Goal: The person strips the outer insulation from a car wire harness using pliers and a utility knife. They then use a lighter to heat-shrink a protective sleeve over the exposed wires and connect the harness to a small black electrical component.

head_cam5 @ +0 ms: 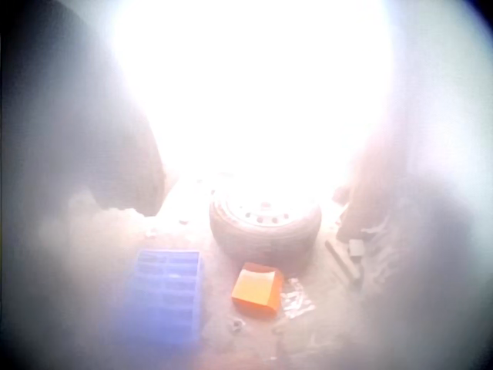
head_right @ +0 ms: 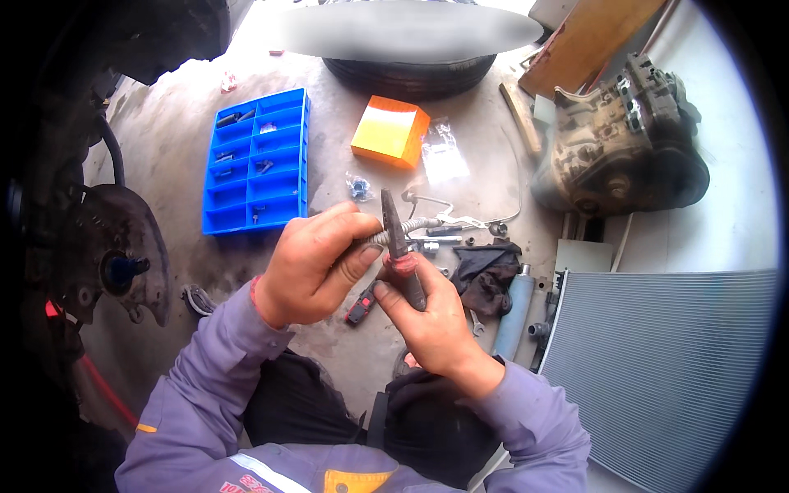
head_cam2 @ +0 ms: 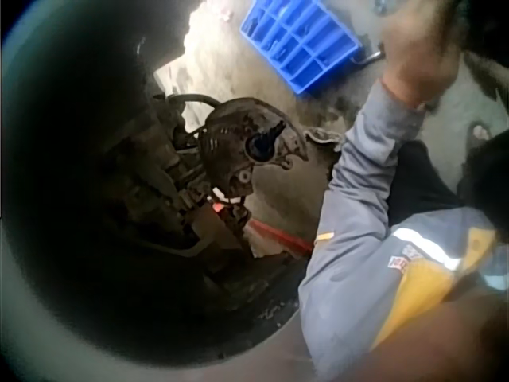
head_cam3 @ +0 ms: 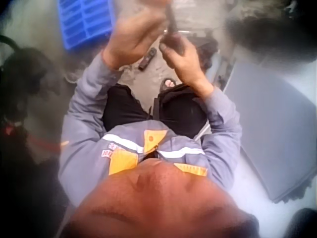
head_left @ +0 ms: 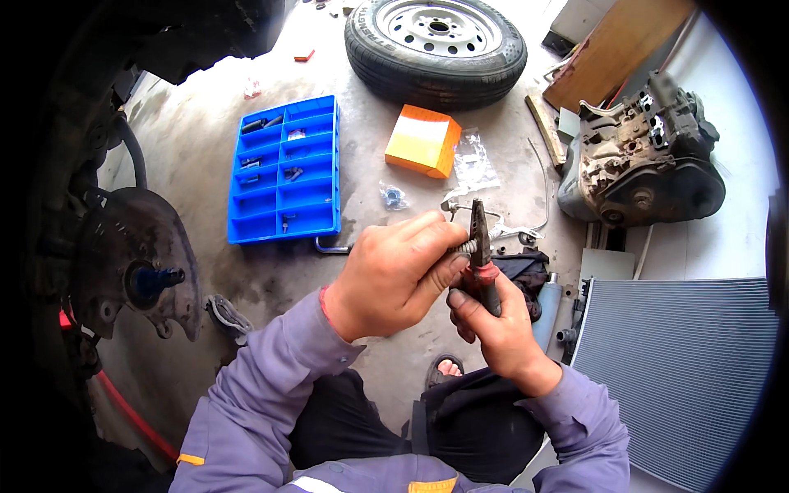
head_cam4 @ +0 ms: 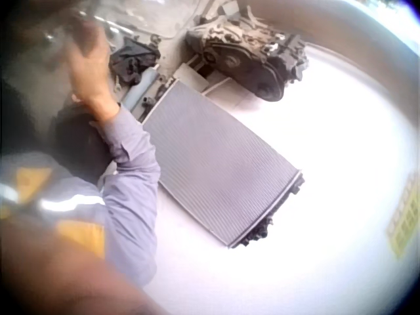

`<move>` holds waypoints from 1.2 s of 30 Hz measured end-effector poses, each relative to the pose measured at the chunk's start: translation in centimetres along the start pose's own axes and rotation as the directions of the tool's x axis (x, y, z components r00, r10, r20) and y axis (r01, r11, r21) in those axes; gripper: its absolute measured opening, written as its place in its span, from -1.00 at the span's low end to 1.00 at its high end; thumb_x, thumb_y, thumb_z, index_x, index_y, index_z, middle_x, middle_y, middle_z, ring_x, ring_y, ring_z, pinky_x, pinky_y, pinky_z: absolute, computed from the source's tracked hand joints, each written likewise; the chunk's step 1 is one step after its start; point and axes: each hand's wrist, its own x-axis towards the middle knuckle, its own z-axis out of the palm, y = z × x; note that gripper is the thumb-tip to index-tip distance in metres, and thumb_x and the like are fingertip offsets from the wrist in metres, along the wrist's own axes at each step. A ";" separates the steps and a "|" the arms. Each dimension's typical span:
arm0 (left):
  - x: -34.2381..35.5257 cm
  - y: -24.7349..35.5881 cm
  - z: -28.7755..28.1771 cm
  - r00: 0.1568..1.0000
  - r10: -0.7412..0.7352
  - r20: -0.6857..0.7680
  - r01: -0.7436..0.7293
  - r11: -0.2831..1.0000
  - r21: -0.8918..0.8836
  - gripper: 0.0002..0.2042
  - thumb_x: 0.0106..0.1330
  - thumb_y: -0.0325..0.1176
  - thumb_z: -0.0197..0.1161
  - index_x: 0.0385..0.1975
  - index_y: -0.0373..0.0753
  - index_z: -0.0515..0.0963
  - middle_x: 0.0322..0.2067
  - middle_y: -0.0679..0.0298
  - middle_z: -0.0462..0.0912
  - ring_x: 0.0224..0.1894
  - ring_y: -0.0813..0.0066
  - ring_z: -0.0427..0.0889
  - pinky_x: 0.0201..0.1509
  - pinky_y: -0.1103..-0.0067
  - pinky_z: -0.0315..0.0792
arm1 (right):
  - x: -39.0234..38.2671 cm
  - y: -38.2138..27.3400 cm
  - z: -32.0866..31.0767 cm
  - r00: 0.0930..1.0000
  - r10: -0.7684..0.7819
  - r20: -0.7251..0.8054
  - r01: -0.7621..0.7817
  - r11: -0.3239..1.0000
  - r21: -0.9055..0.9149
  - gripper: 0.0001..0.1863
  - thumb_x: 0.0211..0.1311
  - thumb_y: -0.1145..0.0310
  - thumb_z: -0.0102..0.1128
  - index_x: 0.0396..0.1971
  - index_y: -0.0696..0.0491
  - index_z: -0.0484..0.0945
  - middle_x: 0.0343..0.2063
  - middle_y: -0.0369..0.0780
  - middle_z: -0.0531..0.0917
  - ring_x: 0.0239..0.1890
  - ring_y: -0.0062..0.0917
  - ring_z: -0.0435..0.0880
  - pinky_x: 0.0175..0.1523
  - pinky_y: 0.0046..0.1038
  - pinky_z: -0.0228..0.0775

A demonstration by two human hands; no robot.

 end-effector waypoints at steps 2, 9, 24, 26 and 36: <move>0.0 0.1 0.1 1.000 0.009 -0.027 -0.007 0.996 0.090 -0.82 0.22 -0.46 0.34 -0.23 -0.33 0.55 -0.51 0.11 0.45 -0.55 0.13 0.49 -0.50 0.41 0.34 | 0.2 -0.1 0.2 0.999 -0.033 -0.028 0.033 0.999 -0.020 -0.75 0.30 0.29 0.29 -0.13 0.07 0.51 -0.34 -0.31 0.61 -0.29 -0.65 0.51 -0.23 -0.51 0.42; -0.3 -0.4 -1.7 0.994 0.037 0.100 -0.031 0.997 -0.064 -0.86 0.27 -0.42 0.34 -0.30 -0.36 0.58 -0.53 0.15 0.54 -0.57 0.26 0.56 -0.49 0.50 0.37 | -0.5 -0.7 0.0 0.996 -0.044 0.084 0.048 0.998 -0.048 -0.78 0.29 0.37 0.30 -0.16 0.11 0.52 -0.39 -0.34 0.58 -0.36 -0.70 0.46 -0.22 -0.56 0.37; -0.7 -1.5 -0.1 0.994 -0.006 0.112 0.024 0.986 -0.164 -0.89 0.32 -0.48 0.28 -0.25 -0.36 0.55 -0.48 0.14 0.55 -0.53 0.30 0.55 -0.47 0.51 0.36 | -1.1 -1.5 -1.0 0.974 0.169 0.152 -0.189 0.974 0.122 -0.64 0.31 0.51 0.21 0.09 0.13 0.43 -0.17 -0.23 0.58 -0.16 -0.57 0.59 -0.09 -0.51 0.46; -0.4 -0.9 -0.6 0.985 0.100 0.143 -0.112 0.991 0.079 -0.85 0.17 -0.52 0.32 -0.28 -0.33 0.54 -0.53 0.17 0.45 -0.57 0.16 0.50 -0.55 0.41 0.34 | -1.1 -1.1 -0.9 0.973 0.187 0.136 -0.203 0.972 0.118 -0.61 0.31 0.51 0.20 0.12 0.15 0.43 -0.11 -0.22 0.60 -0.05 -0.53 0.59 0.01 -0.47 0.46; -1.6 -0.1 2.4 0.979 0.046 0.200 -0.105 0.949 0.298 -0.83 0.13 -0.56 0.22 -0.26 -0.35 0.50 -0.50 0.14 0.45 -0.51 0.14 0.49 -0.44 0.36 0.39 | -2.2 1.0 -0.7 0.996 -0.081 -0.026 0.071 0.959 -0.275 -0.63 0.27 0.33 0.15 0.03 0.14 0.45 -0.22 0.08 0.66 -0.10 -0.02 0.65 0.02 -0.20 0.48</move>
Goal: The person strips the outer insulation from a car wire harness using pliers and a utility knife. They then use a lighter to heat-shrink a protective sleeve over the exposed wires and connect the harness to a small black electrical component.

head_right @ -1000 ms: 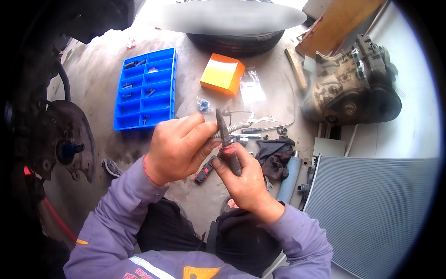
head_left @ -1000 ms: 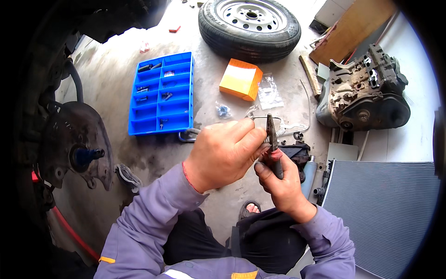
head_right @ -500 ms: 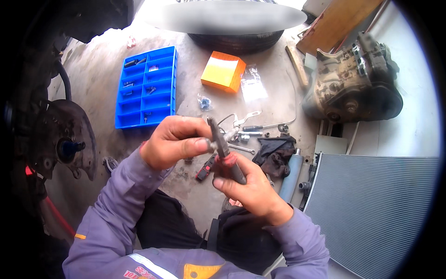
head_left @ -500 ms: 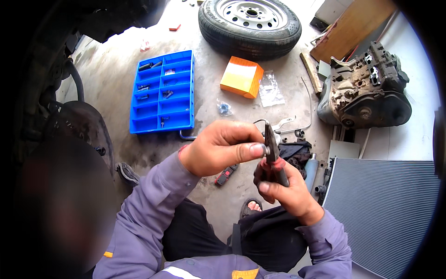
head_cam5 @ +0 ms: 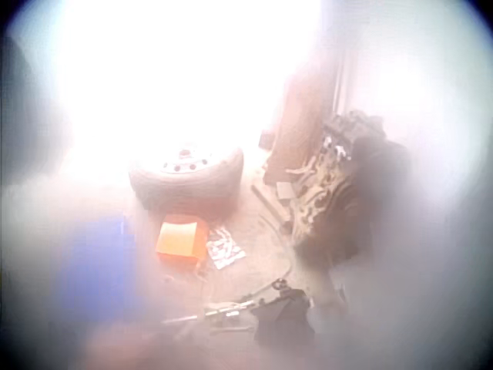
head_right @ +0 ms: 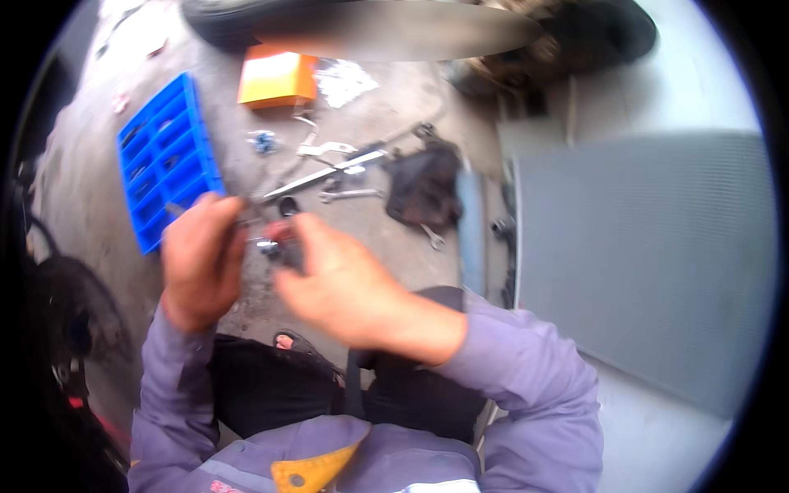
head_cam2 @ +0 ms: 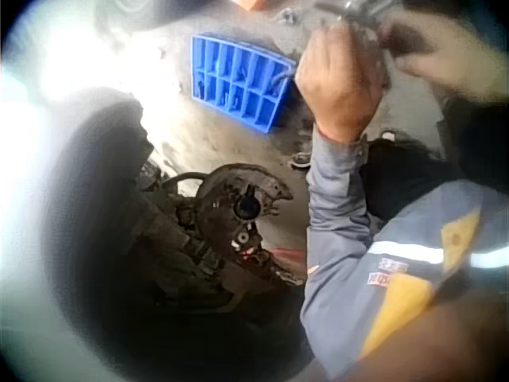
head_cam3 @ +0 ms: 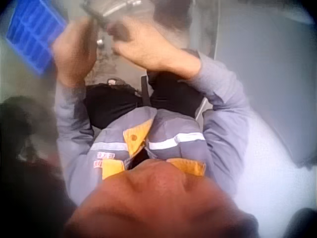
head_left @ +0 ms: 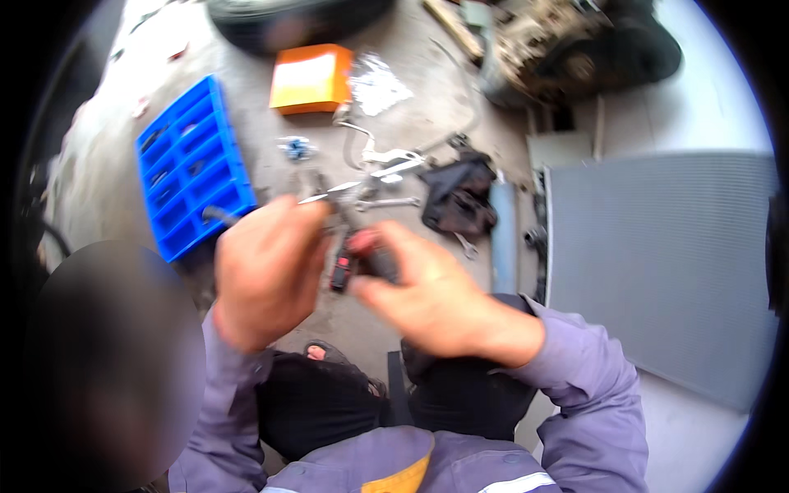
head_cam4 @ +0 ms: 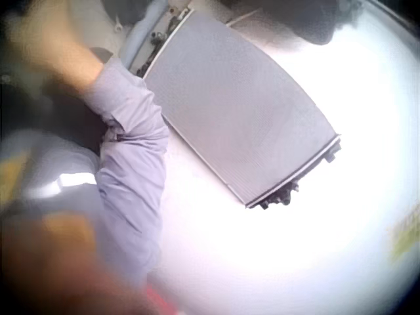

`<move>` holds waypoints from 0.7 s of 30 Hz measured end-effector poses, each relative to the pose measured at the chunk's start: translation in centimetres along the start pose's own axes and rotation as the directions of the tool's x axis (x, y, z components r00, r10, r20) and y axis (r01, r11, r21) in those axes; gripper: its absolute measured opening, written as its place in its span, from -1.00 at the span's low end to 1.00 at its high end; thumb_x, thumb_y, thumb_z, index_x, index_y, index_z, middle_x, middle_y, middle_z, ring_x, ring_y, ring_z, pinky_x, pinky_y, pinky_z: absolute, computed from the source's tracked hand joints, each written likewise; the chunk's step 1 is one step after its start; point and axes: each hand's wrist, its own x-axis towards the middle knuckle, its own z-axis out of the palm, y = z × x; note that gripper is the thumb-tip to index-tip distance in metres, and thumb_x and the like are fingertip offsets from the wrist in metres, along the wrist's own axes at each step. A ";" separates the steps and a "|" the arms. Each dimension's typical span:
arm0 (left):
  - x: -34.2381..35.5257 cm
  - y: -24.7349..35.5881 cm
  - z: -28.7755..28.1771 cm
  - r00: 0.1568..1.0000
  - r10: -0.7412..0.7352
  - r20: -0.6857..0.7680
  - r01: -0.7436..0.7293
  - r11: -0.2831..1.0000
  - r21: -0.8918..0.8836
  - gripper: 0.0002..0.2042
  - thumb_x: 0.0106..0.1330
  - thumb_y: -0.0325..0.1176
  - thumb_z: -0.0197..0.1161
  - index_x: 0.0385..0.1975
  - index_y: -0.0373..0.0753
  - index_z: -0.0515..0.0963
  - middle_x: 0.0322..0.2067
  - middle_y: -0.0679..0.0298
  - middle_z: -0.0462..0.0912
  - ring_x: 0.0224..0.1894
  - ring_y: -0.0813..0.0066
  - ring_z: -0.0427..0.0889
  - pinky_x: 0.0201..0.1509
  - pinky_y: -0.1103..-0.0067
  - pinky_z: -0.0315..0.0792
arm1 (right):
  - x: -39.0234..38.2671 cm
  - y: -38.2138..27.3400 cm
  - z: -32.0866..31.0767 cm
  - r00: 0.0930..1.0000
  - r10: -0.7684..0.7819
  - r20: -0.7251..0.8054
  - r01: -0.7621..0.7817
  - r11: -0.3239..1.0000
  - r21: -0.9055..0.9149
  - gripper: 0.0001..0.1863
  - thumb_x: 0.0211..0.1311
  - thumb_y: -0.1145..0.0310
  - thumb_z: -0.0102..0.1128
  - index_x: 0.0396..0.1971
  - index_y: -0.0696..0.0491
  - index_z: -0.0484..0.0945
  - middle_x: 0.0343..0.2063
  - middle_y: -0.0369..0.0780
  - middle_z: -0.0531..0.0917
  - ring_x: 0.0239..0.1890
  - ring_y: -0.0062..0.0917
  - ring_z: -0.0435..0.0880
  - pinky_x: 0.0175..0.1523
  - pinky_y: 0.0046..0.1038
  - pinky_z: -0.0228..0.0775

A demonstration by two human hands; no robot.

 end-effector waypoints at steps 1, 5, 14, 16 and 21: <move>-0.4 1.6 0.0 0.993 -0.099 -0.059 0.096 0.994 -0.049 -0.85 0.18 -0.54 0.20 -0.26 -0.36 0.50 -0.50 0.13 0.46 -0.52 0.14 0.48 -0.44 0.36 0.37 | -0.5 -0.9 0.2 1.000 -0.016 -0.024 0.016 1.000 0.017 -0.69 0.27 0.34 0.18 -0.06 0.17 0.45 -0.21 0.09 0.66 -0.08 0.03 0.64 0.00 -0.15 0.49; -1.5 7.1 -0.8 0.935 -0.341 0.097 0.347 0.827 -0.443 -0.81 0.35 -0.31 0.16 -0.31 -0.34 0.50 -0.51 0.13 0.49 -0.55 0.18 0.47 -0.46 0.37 0.34 | -6.4 -1.5 1.4 0.970 -0.153 -0.189 0.168 0.983 0.068 -0.72 0.14 0.39 0.31 -0.25 0.14 0.41 -0.38 -0.06 0.56 -0.34 -0.04 0.63 -0.24 -0.18 0.49; -3.3 3.9 0.9 0.893 0.131 0.431 0.234 0.683 -0.692 -0.69 0.12 -0.13 0.47 -0.48 -0.20 0.51 -0.61 0.30 0.47 -0.67 0.32 0.50 -0.63 0.45 0.32 | -10.0 1.4 0.0 0.991 0.002 0.136 -0.027 0.982 0.188 -0.71 0.12 0.39 0.37 -0.24 0.12 0.44 -0.39 -0.14 0.58 -0.42 -0.25 0.66 -0.35 -0.32 0.51; -3.9 2.8 0.8 0.861 0.297 0.412 0.223 0.508 -0.832 -0.71 0.11 -0.20 0.48 -0.49 -0.22 0.51 -0.54 0.27 0.47 -0.64 0.31 0.50 -0.60 0.43 0.35 | -10.1 1.6 -0.4 0.945 -0.032 0.327 -0.059 0.963 0.263 -0.71 0.15 0.37 0.37 -0.21 0.11 0.46 -0.40 -0.17 0.58 -0.43 -0.29 0.65 -0.34 -0.35 0.51; -5.9 -0.5 -0.5 0.879 0.288 0.380 0.337 0.190 -0.922 -0.75 0.42 -0.27 0.21 -0.43 -0.34 0.54 -0.57 0.17 0.51 -0.65 0.24 0.49 -0.60 0.40 0.32 | -10.0 3.0 -2.3 0.872 0.075 0.484 -0.328 0.823 0.463 -0.73 0.28 0.39 0.33 -0.14 0.12 0.44 -0.40 -0.28 0.58 -0.36 -0.54 0.62 -0.22 -0.43 0.48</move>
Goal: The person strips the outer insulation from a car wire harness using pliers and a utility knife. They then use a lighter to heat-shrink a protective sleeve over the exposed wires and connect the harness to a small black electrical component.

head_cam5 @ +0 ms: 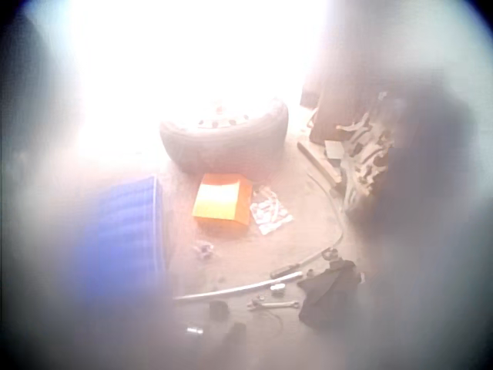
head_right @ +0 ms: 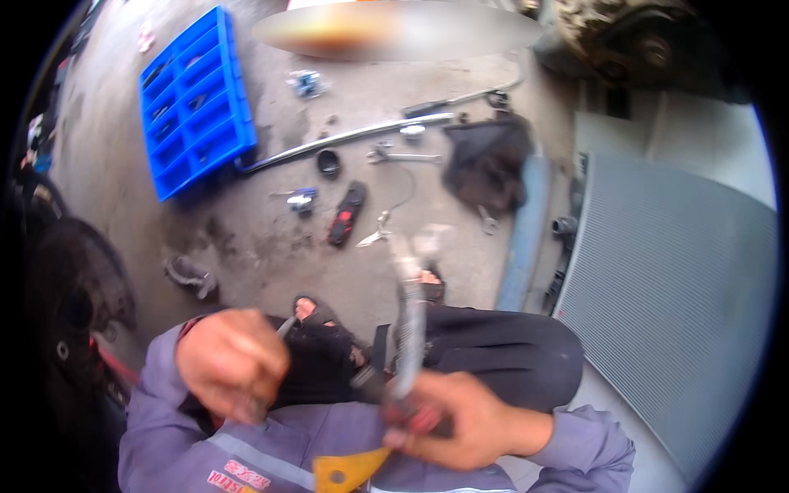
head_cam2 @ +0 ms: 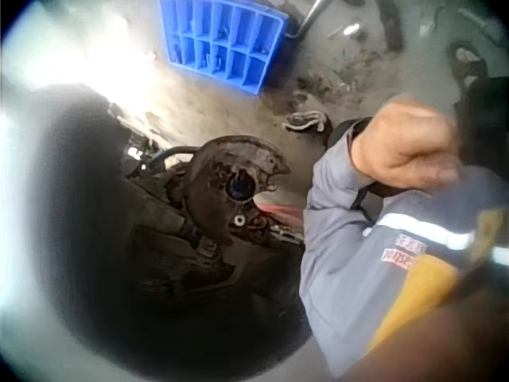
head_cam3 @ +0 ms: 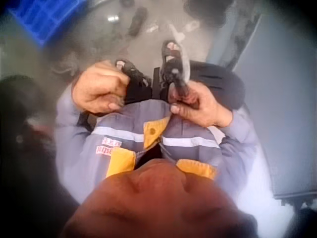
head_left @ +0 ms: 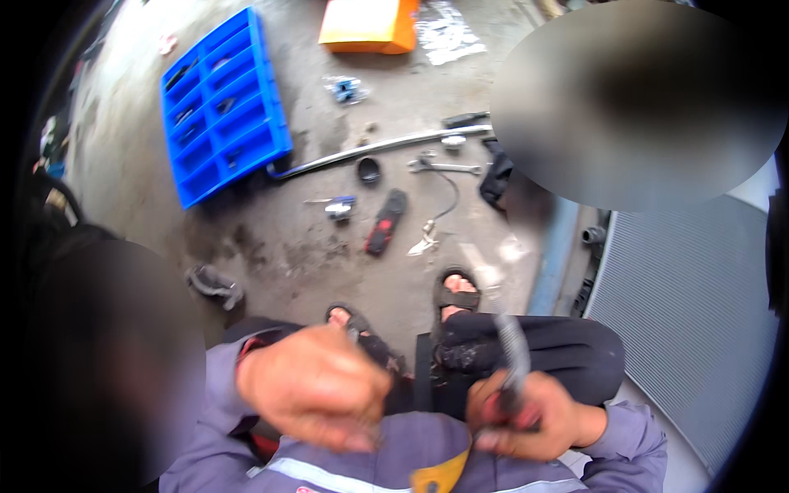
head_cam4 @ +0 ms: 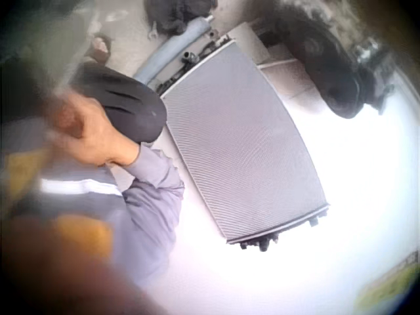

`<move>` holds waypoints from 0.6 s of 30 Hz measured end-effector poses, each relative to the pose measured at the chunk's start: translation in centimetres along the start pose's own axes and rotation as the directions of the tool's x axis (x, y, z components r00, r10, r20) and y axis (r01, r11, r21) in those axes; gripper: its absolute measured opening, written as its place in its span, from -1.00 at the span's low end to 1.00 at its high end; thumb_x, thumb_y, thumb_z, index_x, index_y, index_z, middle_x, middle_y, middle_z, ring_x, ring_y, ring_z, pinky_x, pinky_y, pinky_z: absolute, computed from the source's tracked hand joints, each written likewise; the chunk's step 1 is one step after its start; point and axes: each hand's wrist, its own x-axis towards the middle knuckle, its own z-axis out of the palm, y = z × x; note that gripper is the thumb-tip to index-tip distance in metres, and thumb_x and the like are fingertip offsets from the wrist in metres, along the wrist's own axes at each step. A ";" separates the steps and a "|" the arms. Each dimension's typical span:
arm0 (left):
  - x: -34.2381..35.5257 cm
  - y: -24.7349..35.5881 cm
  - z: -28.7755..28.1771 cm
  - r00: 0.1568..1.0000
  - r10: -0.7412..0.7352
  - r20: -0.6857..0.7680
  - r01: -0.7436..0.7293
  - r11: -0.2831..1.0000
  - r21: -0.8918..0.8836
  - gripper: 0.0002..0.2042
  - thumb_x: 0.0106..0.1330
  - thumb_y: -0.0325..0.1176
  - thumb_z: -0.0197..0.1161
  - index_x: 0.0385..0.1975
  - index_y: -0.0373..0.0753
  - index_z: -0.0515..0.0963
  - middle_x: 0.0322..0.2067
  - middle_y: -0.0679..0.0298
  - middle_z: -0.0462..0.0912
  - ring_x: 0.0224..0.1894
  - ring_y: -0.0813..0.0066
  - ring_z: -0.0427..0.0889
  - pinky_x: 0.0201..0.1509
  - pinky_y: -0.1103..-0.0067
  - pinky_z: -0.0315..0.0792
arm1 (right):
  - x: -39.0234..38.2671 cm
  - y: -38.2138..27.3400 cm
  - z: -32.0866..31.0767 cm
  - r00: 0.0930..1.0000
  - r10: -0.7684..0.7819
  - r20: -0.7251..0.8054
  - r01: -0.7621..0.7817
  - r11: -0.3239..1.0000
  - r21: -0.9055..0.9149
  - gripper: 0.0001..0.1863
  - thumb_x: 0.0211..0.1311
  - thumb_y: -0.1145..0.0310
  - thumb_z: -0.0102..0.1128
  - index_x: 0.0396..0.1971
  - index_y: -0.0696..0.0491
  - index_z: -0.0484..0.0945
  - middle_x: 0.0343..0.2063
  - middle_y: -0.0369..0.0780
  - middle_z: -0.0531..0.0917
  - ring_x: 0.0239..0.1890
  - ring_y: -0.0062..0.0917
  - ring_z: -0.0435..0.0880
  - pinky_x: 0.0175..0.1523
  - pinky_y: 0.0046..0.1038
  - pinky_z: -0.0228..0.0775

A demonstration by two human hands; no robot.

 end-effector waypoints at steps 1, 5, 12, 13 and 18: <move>-0.1 -0.4 0.7 0.986 -0.006 -0.167 -0.007 0.997 -0.076 -0.70 0.46 -0.23 0.14 -0.42 -0.35 0.53 -0.58 0.19 0.51 -0.67 0.22 0.48 -0.61 0.39 0.31 | 0.7 -0.5 0.1 0.997 0.036 -0.070 -0.030 0.996 0.087 -0.75 0.29 0.41 0.31 -0.16 0.12 0.43 -0.36 -0.29 0.56 -0.30 -0.58 0.58 -0.16 -0.45 0.45; 1.2 0.1 1.0 0.881 -0.232 -0.413 0.193 0.972 -0.134 -0.71 0.52 -0.24 0.03 -0.28 -0.38 0.50 -0.39 0.13 0.53 -0.37 0.29 0.50 -0.25 0.45 0.39 | 2.9 -2.7 -0.8 0.982 0.139 -0.126 -0.103 0.961 0.255 -0.79 0.33 0.44 0.25 -0.18 0.13 0.39 -0.32 -0.31 0.46 -0.24 -0.64 0.43 -0.08 -0.51 0.34; 2.6 -0.9 0.1 0.938 -0.005 -0.346 0.084 0.973 0.214 -0.77 0.49 -0.33 0.08 -0.09 -0.37 0.55 -0.21 0.15 0.57 -0.14 0.26 0.53 0.12 0.31 0.37 | 4.0 -2.9 -1.0 0.981 0.169 -0.098 -0.141 0.959 0.247 -0.69 0.31 0.45 0.23 -0.01 0.11 0.39 -0.23 -0.31 0.48 -0.28 -0.69 0.46 -0.19 -0.56 0.36; 2.7 -1.1 0.0 0.942 0.035 -0.335 0.052 0.968 0.247 -0.78 0.48 -0.34 0.10 -0.09 -0.37 0.56 -0.20 0.15 0.58 -0.11 0.24 0.54 0.19 0.26 0.35 | 4.1 -2.6 -0.9 0.981 0.173 -0.092 -0.145 0.958 0.248 -0.64 0.30 0.47 0.23 0.05 0.12 0.39 -0.19 -0.29 0.49 -0.22 -0.67 0.49 -0.12 -0.54 0.40; 2.6 -1.3 -0.1 0.941 0.114 -0.318 -0.014 0.954 0.301 -0.80 0.44 -0.34 0.18 -0.06 -0.28 0.61 -0.13 0.17 0.61 0.09 0.15 0.54 0.45 0.08 0.12 | 3.7 -3.4 -0.2 0.986 0.103 -0.129 -0.102 0.995 0.015 -0.26 0.13 0.56 0.20 0.37 0.14 0.21 0.15 -0.18 0.48 0.27 -0.47 0.40 0.37 -0.38 0.19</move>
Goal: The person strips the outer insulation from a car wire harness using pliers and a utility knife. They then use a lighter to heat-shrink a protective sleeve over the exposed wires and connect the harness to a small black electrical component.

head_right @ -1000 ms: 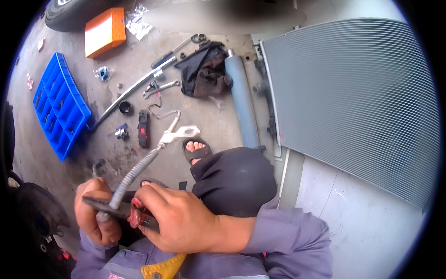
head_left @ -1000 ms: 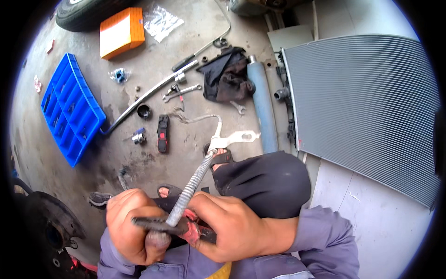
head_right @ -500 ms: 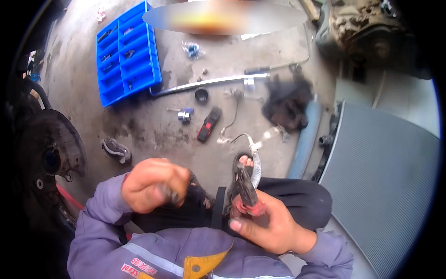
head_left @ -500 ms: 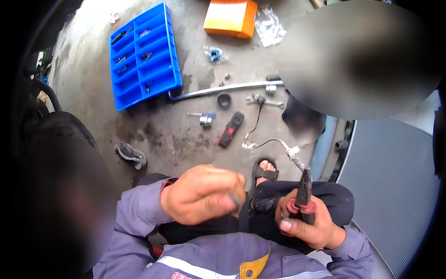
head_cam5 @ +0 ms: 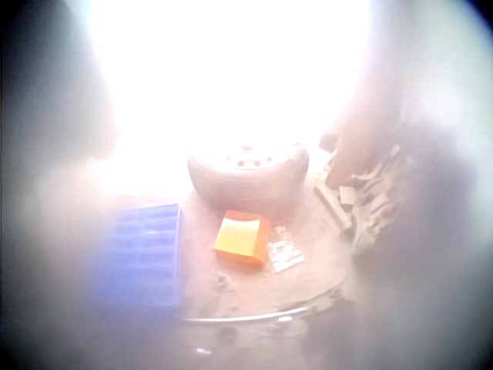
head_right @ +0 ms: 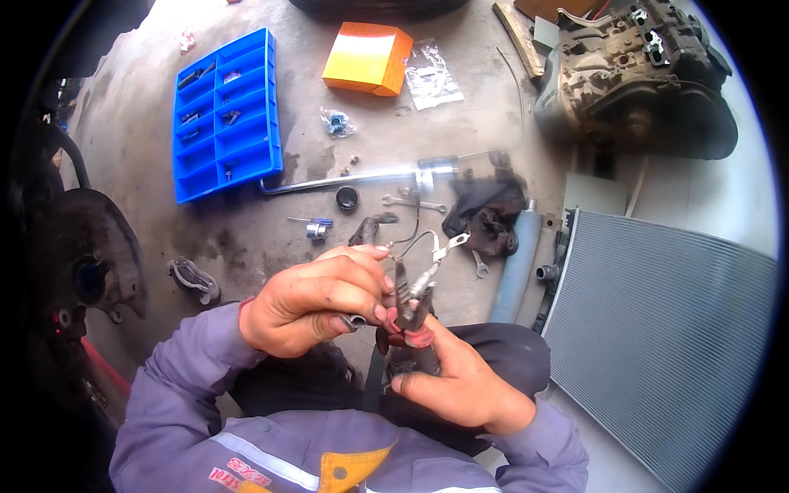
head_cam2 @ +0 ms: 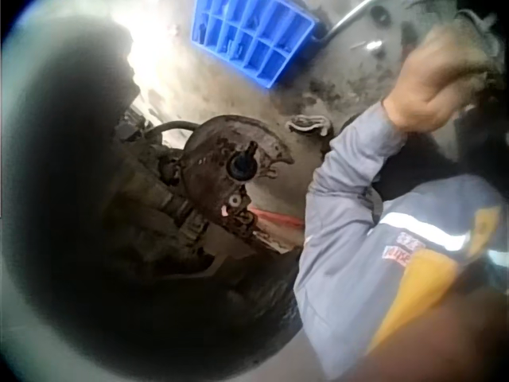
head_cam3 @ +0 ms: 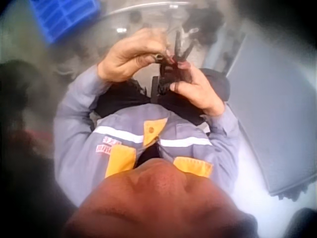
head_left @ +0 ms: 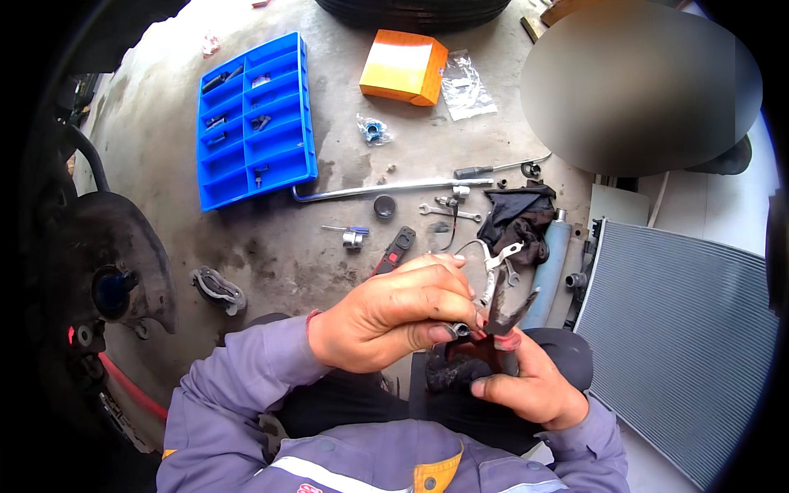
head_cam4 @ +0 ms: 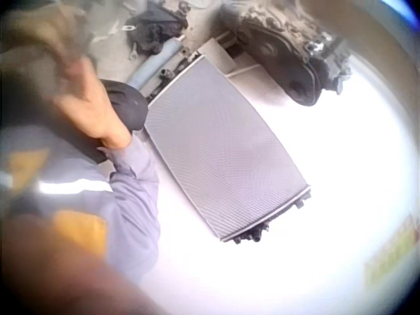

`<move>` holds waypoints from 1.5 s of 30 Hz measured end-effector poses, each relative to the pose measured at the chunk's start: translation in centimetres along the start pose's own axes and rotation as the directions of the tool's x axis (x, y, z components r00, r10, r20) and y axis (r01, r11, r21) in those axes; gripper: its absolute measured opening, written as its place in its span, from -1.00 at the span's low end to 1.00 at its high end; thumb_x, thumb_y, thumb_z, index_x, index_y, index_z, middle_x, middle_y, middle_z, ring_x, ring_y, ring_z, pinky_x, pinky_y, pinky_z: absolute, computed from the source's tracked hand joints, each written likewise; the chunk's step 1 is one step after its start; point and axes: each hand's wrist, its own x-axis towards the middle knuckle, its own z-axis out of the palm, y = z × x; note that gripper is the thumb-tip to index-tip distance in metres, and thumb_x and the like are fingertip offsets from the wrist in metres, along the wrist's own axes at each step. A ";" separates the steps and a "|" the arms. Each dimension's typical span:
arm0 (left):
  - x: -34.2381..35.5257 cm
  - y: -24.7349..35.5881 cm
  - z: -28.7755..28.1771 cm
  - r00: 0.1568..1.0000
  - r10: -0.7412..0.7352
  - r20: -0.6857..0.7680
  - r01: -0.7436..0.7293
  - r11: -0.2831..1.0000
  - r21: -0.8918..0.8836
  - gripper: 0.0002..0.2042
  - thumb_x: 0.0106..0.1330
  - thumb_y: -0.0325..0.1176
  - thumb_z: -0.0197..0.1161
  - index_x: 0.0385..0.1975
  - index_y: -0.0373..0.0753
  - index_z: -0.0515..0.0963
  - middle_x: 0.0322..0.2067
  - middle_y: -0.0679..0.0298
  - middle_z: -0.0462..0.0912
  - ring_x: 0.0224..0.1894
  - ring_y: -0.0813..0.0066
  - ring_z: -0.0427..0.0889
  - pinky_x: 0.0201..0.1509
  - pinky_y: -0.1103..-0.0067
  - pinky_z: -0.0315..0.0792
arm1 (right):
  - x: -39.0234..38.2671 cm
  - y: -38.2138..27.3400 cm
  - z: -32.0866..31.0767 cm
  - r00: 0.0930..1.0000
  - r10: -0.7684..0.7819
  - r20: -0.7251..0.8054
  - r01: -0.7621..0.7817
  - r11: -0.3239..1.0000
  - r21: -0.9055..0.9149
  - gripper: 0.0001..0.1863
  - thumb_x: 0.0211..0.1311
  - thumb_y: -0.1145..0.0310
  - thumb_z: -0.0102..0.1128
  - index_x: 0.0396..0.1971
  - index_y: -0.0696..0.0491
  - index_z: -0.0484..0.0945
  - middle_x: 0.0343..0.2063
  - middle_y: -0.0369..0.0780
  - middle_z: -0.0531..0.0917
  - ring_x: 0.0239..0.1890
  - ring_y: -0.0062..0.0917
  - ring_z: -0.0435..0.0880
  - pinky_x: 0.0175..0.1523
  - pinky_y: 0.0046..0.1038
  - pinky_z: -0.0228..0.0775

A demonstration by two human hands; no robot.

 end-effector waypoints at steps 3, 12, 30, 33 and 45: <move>-0.2 -0.1 -0.2 0.999 0.049 0.023 -0.050 0.997 0.053 -0.79 0.43 -0.32 0.21 -0.05 -0.23 0.63 -0.11 0.18 0.63 0.16 0.12 0.52 0.47 0.06 0.07 | -0.3 -0.2 0.5 0.993 -0.117 -0.005 0.116 0.993 -0.015 -0.26 0.11 0.59 0.21 0.35 0.20 0.22 0.22 -0.14 0.45 0.32 -0.41 0.39 0.41 -0.36 0.14; -2.0 0.3 -1.4 0.971 0.035 -0.235 -0.042 0.999 -0.023 -0.73 0.49 -0.12 0.12 -0.04 -0.17 0.52 -0.23 0.12 0.62 0.04 0.07 0.61 0.36 -0.08 0.22 | -2.1 -0.9 -6.8 0.762 -0.496 -0.416 0.353 0.857 -0.375 -0.44 -0.06 0.50 0.14 0.07 0.20 0.41 0.05 0.01 0.53 0.11 -0.26 0.54 0.29 -0.22 0.28; -5.9 -0.7 -2.6 0.702 -0.382 -0.602 -0.049 0.816 -0.575 -0.62 0.62 -0.08 -0.24 0.16 -0.20 0.35 -0.21 0.18 0.57 0.04 0.16 0.63 0.25 -0.13 0.42 | 10.0 16.8 -13.4 0.926 -0.270 -0.264 0.133 0.887 -0.442 -0.25 0.07 0.20 0.51 0.25 0.10 0.38 0.12 -0.05 0.49 0.09 -0.34 0.57 0.11 -0.35 0.46; -5.2 -0.3 -2.0 0.686 -0.416 -0.597 -0.045 0.794 -0.606 -0.62 0.62 -0.08 -0.23 0.17 -0.18 0.35 -0.20 0.19 0.58 0.03 0.18 0.64 0.26 -0.12 0.41 | 10.1 5.3 -9.1 0.938 -0.312 0.149 0.343 0.784 -0.517 -0.34 0.14 0.30 0.48 0.22 0.11 0.42 -0.02 -0.14 0.62 -0.07 -0.46 0.65 -0.03 -0.46 0.50; -4.0 0.4 -1.8 0.640 -0.308 -0.704 0.063 0.934 -0.351 -0.68 0.59 -0.27 -0.07 0.23 -0.21 0.35 -0.05 0.10 0.62 0.07 0.07 0.64 0.20 0.15 0.49 | 12.4 7.2 -6.9 0.975 -0.209 0.069 0.178 0.932 0.316 -0.64 0.41 0.40 0.19 0.12 0.17 0.42 -0.33 -0.21 0.62 -0.41 -0.61 0.57 -0.27 -0.57 0.46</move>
